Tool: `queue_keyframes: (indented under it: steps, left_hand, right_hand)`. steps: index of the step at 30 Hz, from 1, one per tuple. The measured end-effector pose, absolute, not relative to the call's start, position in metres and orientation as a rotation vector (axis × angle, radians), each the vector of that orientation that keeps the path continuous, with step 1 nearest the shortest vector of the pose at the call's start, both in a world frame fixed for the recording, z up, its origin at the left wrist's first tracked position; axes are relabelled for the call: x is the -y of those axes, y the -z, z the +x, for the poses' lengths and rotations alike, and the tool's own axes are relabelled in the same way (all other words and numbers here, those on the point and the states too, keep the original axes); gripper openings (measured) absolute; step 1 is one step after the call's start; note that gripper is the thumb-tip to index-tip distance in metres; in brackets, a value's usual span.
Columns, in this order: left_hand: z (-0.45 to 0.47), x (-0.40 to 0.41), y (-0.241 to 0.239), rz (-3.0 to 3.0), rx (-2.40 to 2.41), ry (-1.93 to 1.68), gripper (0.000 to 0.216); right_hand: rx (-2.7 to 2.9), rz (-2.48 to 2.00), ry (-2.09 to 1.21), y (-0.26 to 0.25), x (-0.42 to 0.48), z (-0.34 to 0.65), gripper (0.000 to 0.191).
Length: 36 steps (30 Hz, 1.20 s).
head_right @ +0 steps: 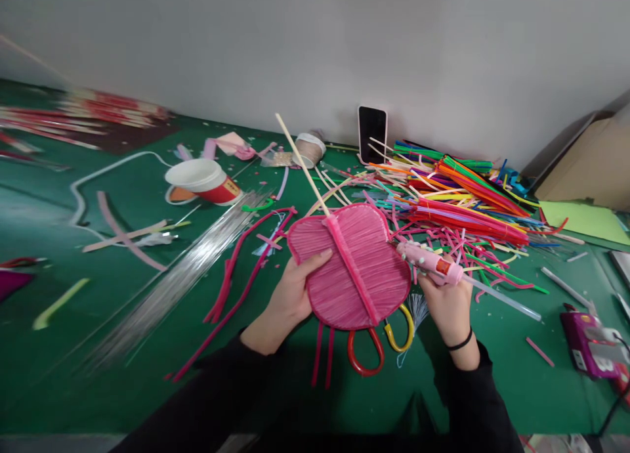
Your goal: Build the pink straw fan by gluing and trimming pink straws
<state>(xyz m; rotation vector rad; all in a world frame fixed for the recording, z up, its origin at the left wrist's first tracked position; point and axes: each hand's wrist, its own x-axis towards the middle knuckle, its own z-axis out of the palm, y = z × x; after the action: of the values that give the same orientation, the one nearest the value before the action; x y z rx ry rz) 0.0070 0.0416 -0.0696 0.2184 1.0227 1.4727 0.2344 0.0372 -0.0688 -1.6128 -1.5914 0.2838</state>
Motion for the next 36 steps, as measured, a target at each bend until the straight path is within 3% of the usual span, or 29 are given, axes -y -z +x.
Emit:
queue_keyframes:
  steps: [26,36]
  left_hand:
    - [0.003,-0.044,0.073,0.22,-1.034,-1.524,0.035]
    - [0.003,-0.046,0.071,0.187,-1.063,-1.595,0.042]
  right_hand:
    - [1.649,-1.651,-0.291,0.066,-0.039,0.235,0.027]
    - [1.673,-1.634,-0.238,0.061,-0.04,0.232,0.024]
